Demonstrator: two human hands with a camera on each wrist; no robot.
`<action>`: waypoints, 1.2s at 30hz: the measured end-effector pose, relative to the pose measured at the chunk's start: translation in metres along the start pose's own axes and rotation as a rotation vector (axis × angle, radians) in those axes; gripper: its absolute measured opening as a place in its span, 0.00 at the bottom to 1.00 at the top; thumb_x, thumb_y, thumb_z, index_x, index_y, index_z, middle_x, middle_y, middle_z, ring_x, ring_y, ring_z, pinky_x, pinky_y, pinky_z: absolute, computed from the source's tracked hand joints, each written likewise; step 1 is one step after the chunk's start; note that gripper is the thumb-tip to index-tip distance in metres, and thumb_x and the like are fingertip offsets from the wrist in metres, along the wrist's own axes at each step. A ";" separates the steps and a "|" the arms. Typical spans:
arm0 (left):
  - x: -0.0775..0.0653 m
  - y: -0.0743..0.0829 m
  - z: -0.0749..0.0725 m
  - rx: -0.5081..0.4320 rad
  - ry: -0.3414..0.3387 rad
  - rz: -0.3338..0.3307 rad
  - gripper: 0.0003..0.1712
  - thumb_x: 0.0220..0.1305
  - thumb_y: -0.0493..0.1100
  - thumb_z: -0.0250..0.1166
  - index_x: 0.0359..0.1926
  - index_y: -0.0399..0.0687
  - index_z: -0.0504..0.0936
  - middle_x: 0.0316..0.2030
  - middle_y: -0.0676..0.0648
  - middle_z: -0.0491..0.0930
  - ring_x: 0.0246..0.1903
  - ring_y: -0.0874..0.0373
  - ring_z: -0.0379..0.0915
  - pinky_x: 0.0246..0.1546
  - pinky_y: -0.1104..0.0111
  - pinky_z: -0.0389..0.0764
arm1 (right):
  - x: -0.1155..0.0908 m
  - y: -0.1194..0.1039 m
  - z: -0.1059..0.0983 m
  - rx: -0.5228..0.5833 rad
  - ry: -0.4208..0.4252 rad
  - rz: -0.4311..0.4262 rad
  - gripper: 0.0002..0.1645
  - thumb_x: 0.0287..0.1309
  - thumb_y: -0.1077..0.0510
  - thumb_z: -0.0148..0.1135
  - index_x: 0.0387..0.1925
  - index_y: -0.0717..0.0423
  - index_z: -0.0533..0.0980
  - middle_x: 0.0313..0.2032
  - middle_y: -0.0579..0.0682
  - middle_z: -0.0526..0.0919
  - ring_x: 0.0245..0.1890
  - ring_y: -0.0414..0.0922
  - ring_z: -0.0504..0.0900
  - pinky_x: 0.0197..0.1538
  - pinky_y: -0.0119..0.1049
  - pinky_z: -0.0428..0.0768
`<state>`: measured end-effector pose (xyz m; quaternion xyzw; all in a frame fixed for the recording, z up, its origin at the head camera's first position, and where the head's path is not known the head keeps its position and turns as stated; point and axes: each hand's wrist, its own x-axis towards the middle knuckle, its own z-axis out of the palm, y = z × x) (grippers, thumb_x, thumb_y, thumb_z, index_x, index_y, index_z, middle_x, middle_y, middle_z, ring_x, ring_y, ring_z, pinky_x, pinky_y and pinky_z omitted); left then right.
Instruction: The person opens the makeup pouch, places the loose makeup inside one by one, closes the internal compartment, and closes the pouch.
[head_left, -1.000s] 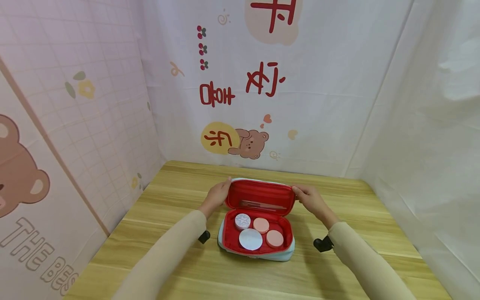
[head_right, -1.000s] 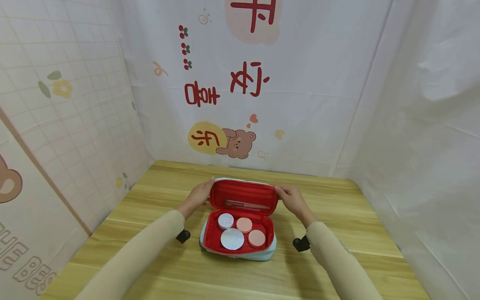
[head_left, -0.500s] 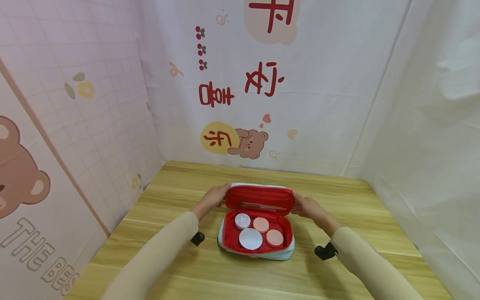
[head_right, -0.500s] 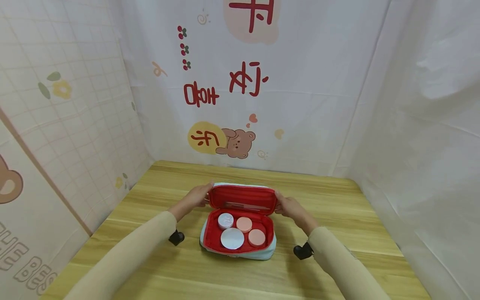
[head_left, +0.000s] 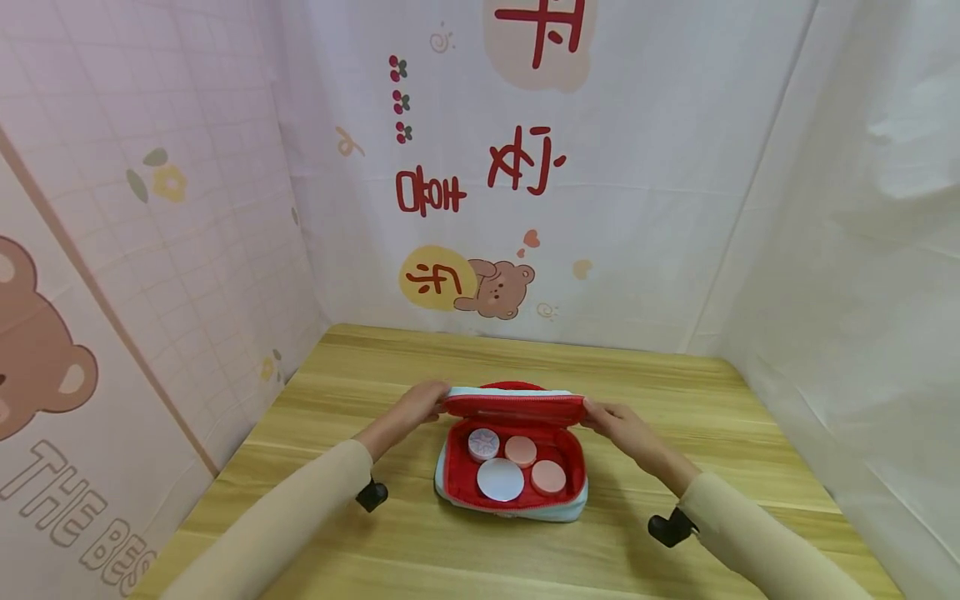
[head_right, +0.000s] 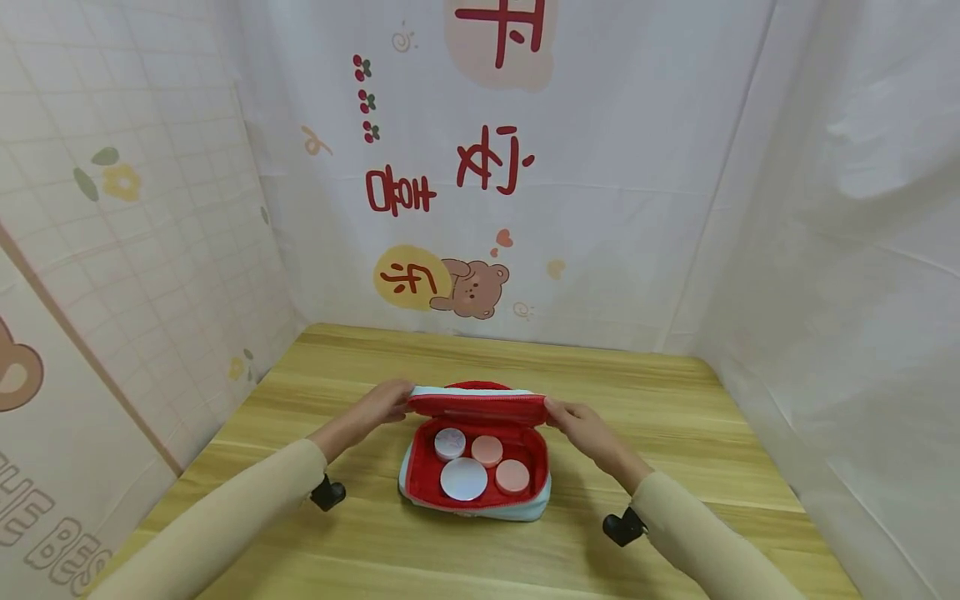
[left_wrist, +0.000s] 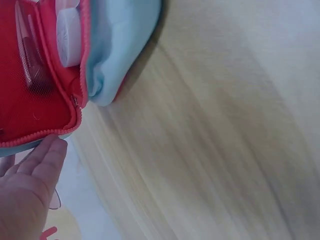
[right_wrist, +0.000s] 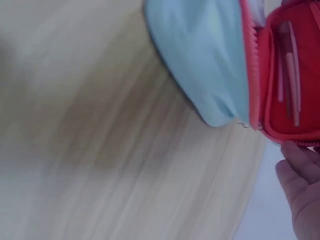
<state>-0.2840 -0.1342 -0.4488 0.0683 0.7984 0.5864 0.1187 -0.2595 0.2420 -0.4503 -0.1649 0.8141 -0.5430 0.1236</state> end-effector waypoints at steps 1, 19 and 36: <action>-0.003 -0.001 0.000 -0.005 -0.013 -0.003 0.26 0.74 0.47 0.45 0.61 0.32 0.73 0.56 0.36 0.75 0.56 0.42 0.74 0.58 0.50 0.74 | -0.003 0.000 0.001 -0.022 0.006 0.005 0.33 0.76 0.43 0.44 0.64 0.67 0.71 0.61 0.62 0.76 0.65 0.60 0.71 0.68 0.55 0.62; -0.047 -0.021 0.000 0.146 -0.214 0.154 0.22 0.65 0.34 0.57 0.59 0.30 0.73 0.65 0.32 0.68 0.66 0.35 0.61 0.63 0.46 0.66 | -0.041 0.017 0.015 -0.370 -0.094 -0.278 0.29 0.69 0.53 0.59 0.66 0.63 0.70 0.67 0.66 0.67 0.66 0.65 0.66 0.64 0.48 0.71; -0.055 -0.040 0.006 0.345 -0.197 0.311 0.28 0.57 0.33 0.70 0.59 0.32 0.73 0.63 0.32 0.68 0.65 0.35 0.61 0.63 0.43 0.64 | -0.059 0.038 0.043 -0.855 -0.007 -0.426 0.41 0.52 0.40 0.72 0.61 0.60 0.75 0.67 0.64 0.69 0.60 0.59 0.76 0.54 0.51 0.78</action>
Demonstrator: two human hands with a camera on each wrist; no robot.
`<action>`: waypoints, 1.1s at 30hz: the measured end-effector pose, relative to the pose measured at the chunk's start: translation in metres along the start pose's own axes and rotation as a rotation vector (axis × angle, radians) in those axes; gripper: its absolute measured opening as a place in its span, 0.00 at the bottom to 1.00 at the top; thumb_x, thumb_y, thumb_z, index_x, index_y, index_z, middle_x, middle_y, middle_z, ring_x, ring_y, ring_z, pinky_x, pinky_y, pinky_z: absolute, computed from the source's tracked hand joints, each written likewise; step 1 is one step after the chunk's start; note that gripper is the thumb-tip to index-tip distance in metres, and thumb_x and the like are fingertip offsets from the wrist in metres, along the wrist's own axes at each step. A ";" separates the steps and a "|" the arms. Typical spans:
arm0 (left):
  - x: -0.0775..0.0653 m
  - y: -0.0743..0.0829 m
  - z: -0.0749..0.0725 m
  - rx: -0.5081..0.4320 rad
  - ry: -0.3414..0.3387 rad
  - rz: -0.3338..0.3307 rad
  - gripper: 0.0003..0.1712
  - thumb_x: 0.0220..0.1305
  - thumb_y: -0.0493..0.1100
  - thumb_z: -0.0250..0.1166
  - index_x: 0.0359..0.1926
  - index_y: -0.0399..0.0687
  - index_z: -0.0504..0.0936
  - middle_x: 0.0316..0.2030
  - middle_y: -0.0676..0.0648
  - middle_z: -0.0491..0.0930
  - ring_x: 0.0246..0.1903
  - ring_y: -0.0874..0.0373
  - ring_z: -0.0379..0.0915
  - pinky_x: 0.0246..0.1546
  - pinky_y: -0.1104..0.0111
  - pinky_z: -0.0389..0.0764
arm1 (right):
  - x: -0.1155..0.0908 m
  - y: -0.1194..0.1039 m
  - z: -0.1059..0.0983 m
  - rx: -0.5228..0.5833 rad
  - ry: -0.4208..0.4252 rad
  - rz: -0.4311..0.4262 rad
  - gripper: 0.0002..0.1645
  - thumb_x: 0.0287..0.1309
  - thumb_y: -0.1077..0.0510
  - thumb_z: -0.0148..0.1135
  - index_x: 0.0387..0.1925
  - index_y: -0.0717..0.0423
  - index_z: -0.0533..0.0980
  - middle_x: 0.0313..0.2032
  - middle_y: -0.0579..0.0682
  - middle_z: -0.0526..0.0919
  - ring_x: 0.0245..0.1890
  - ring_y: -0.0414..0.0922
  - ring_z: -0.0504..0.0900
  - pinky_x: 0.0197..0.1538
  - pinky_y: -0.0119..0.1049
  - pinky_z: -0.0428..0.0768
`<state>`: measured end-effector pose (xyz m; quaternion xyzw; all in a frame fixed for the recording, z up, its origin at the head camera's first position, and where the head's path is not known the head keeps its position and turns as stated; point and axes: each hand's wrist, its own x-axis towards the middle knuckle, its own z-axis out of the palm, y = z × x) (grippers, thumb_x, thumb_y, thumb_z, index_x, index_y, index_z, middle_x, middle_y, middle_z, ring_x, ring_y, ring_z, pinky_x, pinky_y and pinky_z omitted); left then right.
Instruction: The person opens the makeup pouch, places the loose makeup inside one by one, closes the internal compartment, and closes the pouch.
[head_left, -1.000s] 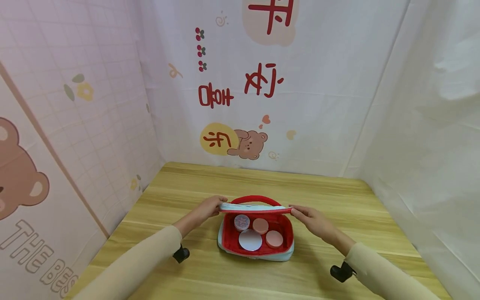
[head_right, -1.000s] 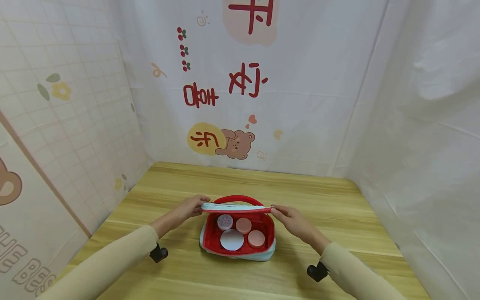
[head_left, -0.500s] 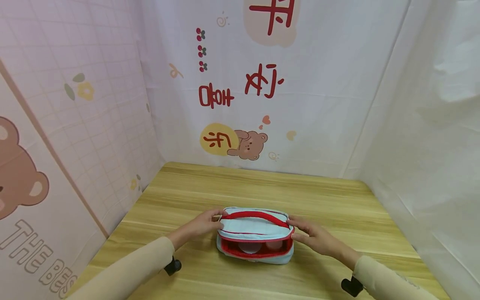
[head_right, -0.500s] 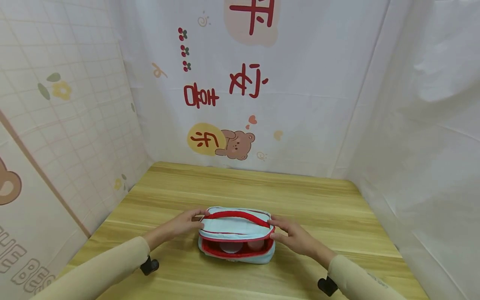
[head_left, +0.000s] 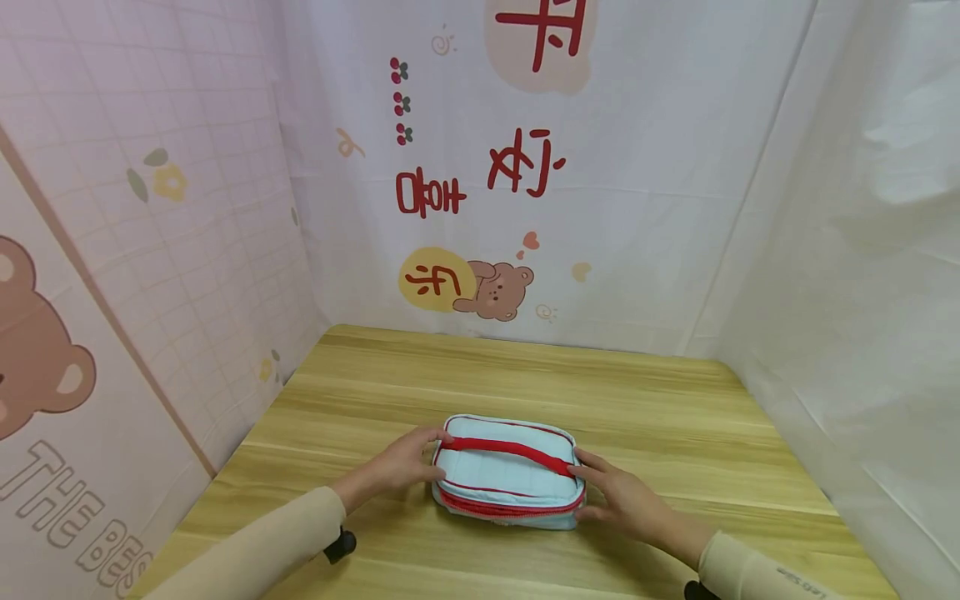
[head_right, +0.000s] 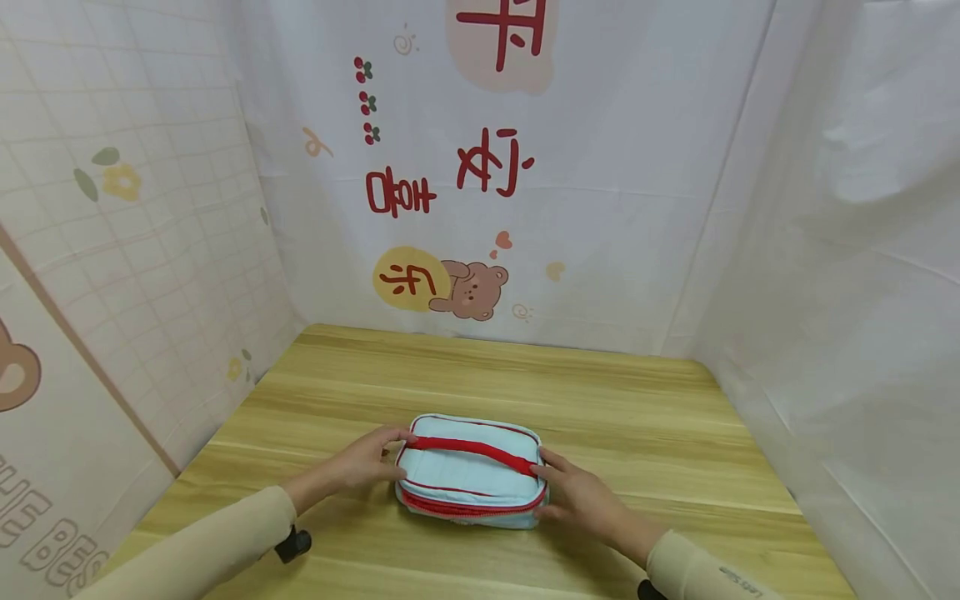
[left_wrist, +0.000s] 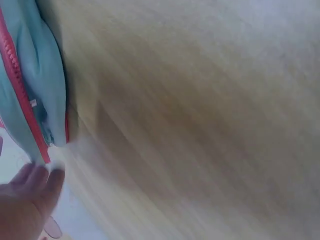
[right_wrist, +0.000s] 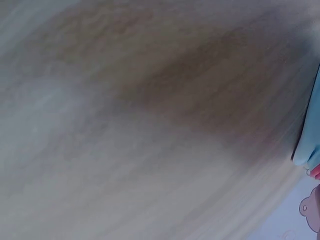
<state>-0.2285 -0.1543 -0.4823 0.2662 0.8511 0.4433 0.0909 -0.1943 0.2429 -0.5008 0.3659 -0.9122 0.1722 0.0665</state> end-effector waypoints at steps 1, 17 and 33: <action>0.001 0.001 0.001 0.054 -0.002 0.019 0.30 0.57 0.34 0.71 0.61 0.32 0.72 0.64 0.33 0.66 0.65 0.36 0.60 0.64 0.43 0.63 | 0.000 0.000 0.001 -0.013 0.008 0.002 0.41 0.52 0.40 0.72 0.61 0.60 0.75 0.66 0.64 0.69 0.59 0.58 0.77 0.54 0.51 0.78; 0.030 0.042 0.040 0.721 -0.167 0.164 0.69 0.43 0.72 0.75 0.76 0.42 0.54 0.69 0.45 0.63 0.70 0.52 0.56 0.69 0.51 0.58 | 0.008 0.004 0.006 -0.034 0.021 0.040 0.39 0.49 0.49 0.77 0.61 0.59 0.75 0.66 0.63 0.70 0.58 0.56 0.78 0.56 0.52 0.77; 0.035 0.048 0.042 0.758 -0.090 0.239 0.54 0.50 0.56 0.76 0.74 0.44 0.61 0.56 0.49 0.69 0.58 0.56 0.63 0.67 0.60 0.61 | 0.011 0.005 0.007 -0.040 0.080 0.005 0.38 0.47 0.50 0.78 0.59 0.58 0.77 0.64 0.62 0.73 0.55 0.55 0.80 0.53 0.51 0.79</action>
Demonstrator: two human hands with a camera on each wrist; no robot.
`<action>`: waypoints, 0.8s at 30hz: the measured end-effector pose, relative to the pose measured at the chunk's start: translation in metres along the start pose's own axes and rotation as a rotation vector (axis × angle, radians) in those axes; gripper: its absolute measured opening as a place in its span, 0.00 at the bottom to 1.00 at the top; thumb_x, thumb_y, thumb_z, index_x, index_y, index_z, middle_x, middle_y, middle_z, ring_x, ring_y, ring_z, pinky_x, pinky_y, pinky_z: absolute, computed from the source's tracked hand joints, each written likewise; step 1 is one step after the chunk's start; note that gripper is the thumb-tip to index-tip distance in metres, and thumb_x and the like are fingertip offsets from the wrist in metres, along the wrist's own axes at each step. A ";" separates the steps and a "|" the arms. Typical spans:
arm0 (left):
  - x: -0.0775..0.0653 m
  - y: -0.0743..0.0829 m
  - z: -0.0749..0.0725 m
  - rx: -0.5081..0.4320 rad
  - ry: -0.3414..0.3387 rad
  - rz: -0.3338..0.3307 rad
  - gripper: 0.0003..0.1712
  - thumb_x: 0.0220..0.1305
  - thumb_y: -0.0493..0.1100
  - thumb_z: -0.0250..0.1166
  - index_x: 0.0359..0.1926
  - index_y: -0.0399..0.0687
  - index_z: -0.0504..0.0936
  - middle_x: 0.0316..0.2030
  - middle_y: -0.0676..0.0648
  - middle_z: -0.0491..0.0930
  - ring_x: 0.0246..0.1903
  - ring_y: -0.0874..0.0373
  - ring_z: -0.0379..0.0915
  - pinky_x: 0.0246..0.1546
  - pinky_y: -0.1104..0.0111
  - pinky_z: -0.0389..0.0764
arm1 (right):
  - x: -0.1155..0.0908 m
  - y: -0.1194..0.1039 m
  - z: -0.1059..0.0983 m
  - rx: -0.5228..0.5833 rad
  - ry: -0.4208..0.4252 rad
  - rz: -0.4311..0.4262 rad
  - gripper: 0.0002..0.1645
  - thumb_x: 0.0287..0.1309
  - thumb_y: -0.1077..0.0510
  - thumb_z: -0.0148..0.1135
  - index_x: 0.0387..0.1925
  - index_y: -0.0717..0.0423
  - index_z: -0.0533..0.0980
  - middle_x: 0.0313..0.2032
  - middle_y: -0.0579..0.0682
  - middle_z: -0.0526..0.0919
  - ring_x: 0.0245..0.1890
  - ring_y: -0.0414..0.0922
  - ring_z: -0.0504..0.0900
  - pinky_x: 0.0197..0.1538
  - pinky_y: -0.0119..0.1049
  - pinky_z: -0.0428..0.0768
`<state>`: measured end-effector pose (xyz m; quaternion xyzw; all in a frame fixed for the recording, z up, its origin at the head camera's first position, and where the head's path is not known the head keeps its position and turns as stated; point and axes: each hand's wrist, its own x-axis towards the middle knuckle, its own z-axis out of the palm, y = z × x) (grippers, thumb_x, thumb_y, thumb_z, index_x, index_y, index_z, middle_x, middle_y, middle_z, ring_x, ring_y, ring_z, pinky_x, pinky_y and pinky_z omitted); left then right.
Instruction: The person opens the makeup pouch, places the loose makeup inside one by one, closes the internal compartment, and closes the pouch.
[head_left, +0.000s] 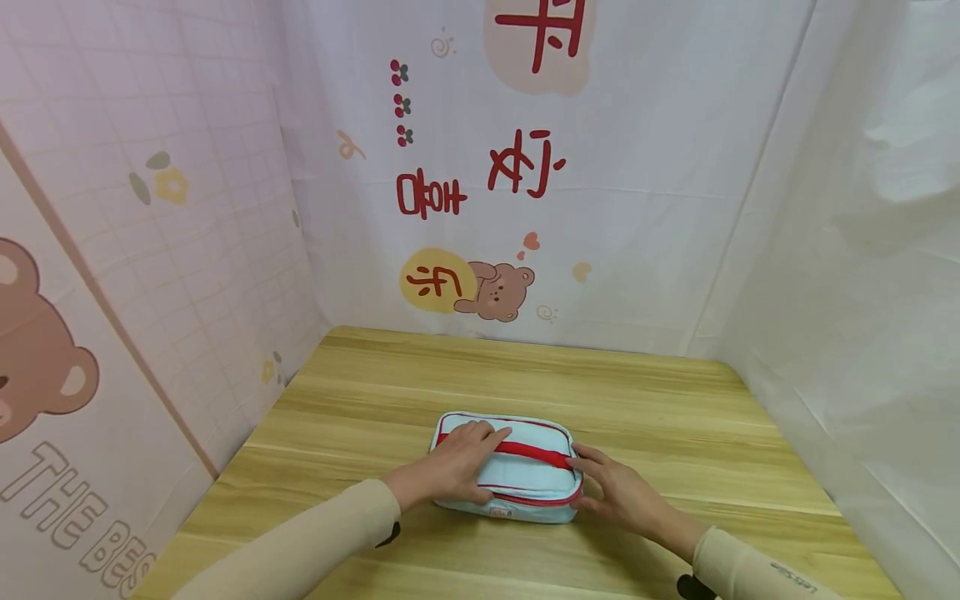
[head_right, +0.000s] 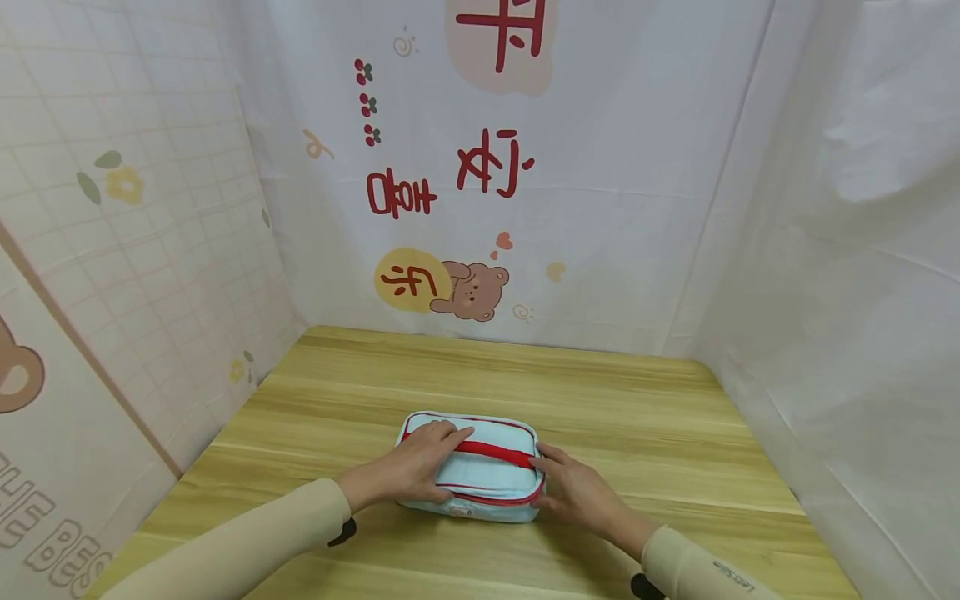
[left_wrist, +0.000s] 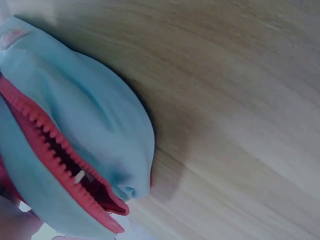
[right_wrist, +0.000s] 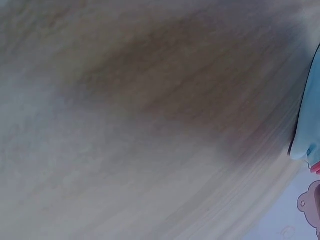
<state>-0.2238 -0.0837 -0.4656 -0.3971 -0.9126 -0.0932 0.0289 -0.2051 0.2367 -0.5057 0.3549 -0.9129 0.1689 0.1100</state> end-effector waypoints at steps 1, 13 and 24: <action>0.000 -0.001 0.000 -0.027 -0.001 0.001 0.54 0.51 0.57 0.75 0.73 0.44 0.61 0.56 0.49 0.69 0.58 0.56 0.63 0.67 0.60 0.61 | 0.000 0.000 0.000 0.001 0.000 0.001 0.38 0.47 0.50 0.78 0.59 0.58 0.77 0.64 0.62 0.73 0.55 0.55 0.80 0.53 0.51 0.79; -0.010 -0.008 0.001 -0.201 0.047 -0.028 0.35 0.59 0.51 0.73 0.63 0.41 0.74 0.57 0.42 0.73 0.59 0.48 0.68 0.61 0.56 0.69 | 0.010 0.007 -0.016 0.135 0.056 0.081 0.26 0.68 0.52 0.61 0.61 0.63 0.75 0.62 0.61 0.75 0.59 0.59 0.77 0.56 0.59 0.75; -0.009 -0.004 0.006 -0.151 0.024 -0.137 0.43 0.54 0.55 0.76 0.65 0.37 0.73 0.65 0.39 0.69 0.66 0.46 0.62 0.63 0.49 0.66 | 0.038 0.057 -0.023 0.272 -0.130 0.238 0.28 0.68 0.58 0.60 0.65 0.65 0.70 0.61 0.65 0.75 0.60 0.66 0.73 0.58 0.62 0.71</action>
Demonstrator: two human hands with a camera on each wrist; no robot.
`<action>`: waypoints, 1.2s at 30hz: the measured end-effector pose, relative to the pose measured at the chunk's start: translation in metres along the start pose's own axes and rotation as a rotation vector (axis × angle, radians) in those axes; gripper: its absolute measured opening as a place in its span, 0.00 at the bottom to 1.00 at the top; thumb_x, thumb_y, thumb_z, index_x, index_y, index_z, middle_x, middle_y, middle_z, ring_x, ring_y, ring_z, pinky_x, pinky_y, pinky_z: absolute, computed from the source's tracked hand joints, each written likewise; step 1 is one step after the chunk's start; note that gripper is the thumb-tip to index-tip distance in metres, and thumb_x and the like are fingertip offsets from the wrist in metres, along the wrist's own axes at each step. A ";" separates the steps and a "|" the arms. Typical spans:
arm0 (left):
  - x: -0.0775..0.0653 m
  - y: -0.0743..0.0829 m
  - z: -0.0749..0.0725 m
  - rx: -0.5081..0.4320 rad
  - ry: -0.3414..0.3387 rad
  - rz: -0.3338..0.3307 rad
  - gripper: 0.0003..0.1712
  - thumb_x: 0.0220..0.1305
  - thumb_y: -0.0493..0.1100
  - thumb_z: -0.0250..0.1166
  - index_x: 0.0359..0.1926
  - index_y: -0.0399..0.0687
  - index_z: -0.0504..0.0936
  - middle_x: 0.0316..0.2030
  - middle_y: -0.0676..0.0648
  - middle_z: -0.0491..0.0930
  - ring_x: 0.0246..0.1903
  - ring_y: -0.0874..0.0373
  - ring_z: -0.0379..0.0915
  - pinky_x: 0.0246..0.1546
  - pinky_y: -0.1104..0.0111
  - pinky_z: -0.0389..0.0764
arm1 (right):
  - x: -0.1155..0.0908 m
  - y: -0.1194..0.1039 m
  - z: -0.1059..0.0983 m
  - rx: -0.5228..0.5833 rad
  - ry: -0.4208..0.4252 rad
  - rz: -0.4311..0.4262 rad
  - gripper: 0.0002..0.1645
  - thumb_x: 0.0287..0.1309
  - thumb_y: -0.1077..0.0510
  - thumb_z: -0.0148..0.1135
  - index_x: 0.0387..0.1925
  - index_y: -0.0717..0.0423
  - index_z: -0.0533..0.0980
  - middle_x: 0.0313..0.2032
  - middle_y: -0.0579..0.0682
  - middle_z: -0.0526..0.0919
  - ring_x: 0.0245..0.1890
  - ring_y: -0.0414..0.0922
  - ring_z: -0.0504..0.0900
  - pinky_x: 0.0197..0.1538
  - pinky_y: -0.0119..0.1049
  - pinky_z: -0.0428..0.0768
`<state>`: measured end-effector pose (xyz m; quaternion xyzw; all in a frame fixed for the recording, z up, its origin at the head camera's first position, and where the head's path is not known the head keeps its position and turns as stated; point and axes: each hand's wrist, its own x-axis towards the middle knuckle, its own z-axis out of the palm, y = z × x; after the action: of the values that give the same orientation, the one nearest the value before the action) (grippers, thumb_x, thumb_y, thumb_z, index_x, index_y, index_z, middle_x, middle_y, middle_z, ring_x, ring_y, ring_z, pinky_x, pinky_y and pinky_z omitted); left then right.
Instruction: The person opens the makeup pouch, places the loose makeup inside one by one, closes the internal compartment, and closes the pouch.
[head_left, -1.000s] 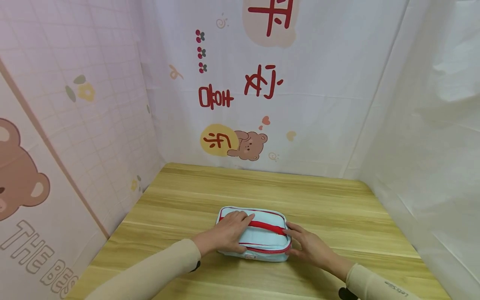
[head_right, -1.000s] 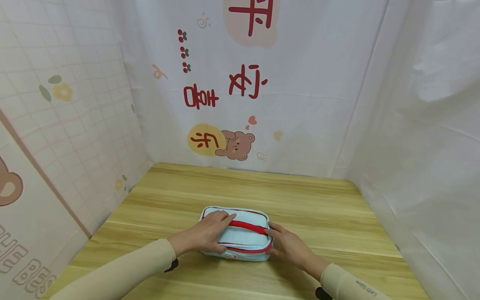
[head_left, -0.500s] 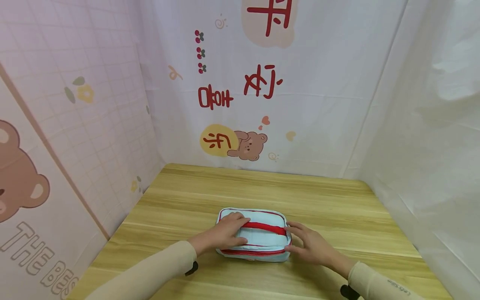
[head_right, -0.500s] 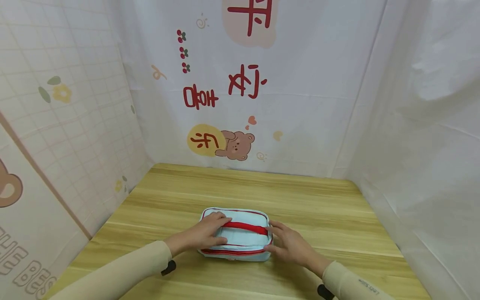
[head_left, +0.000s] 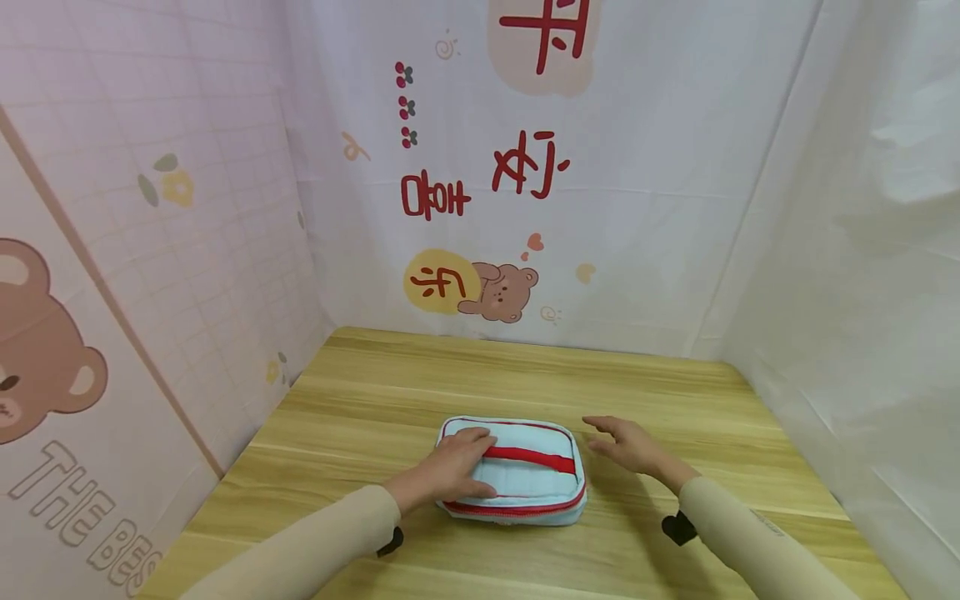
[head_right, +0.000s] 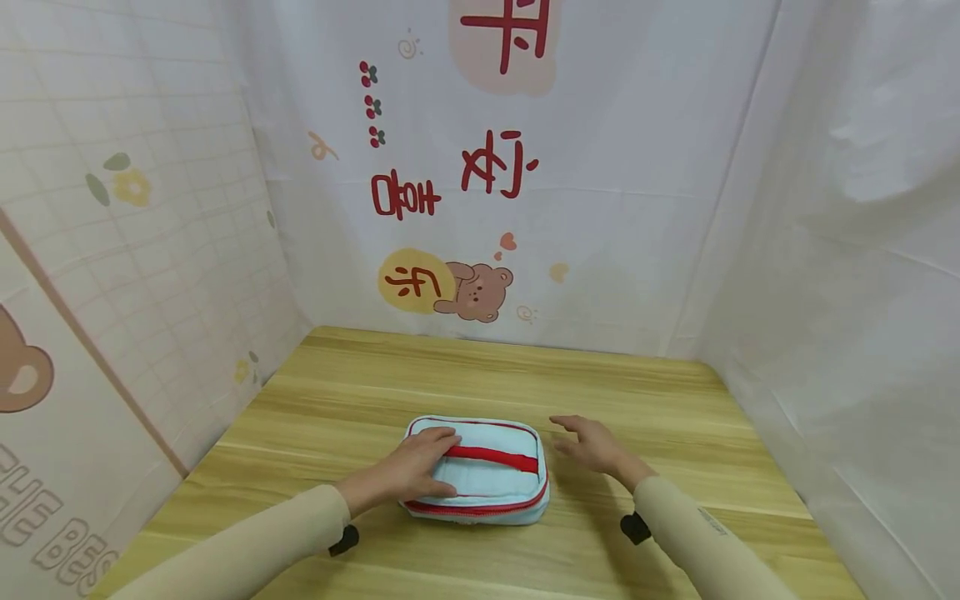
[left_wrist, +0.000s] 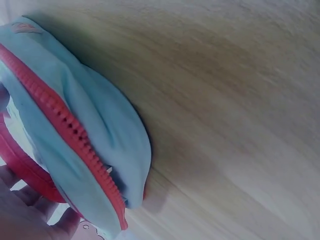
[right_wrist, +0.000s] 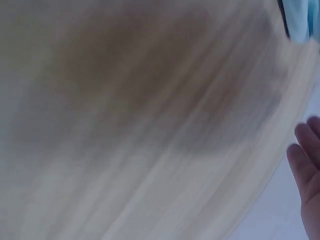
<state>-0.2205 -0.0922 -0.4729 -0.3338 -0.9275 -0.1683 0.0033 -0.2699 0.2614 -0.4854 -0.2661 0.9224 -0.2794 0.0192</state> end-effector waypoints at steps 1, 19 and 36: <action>0.000 0.000 0.001 0.005 0.003 -0.005 0.43 0.54 0.56 0.76 0.64 0.38 0.73 0.65 0.39 0.69 0.66 0.46 0.62 0.63 0.50 0.66 | 0.003 0.003 -0.001 0.004 -0.017 0.006 0.28 0.68 0.58 0.60 0.65 0.65 0.70 0.61 0.65 0.75 0.60 0.66 0.73 0.59 0.62 0.71; 0.002 -0.001 0.003 -0.002 -0.020 -0.054 0.42 0.52 0.58 0.77 0.63 0.43 0.76 0.66 0.42 0.68 0.67 0.48 0.61 0.63 0.49 0.66 | 0.038 0.014 0.010 0.086 -0.100 0.041 0.26 0.63 0.62 0.64 0.62 0.60 0.75 0.61 0.63 0.76 0.61 0.65 0.73 0.62 0.61 0.69; 0.002 -0.005 0.006 0.039 -0.012 -0.033 0.43 0.52 0.60 0.76 0.64 0.45 0.76 0.65 0.43 0.68 0.66 0.49 0.61 0.63 0.52 0.67 | 0.054 0.011 0.024 0.145 -0.172 -0.074 0.14 0.65 0.66 0.58 0.50 0.62 0.82 0.61 0.74 0.71 0.64 0.72 0.65 0.63 0.67 0.62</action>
<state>-0.2250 -0.0927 -0.4801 -0.3191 -0.9361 -0.1482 0.0016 -0.3171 0.2302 -0.5052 -0.3210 0.8842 -0.3219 0.1072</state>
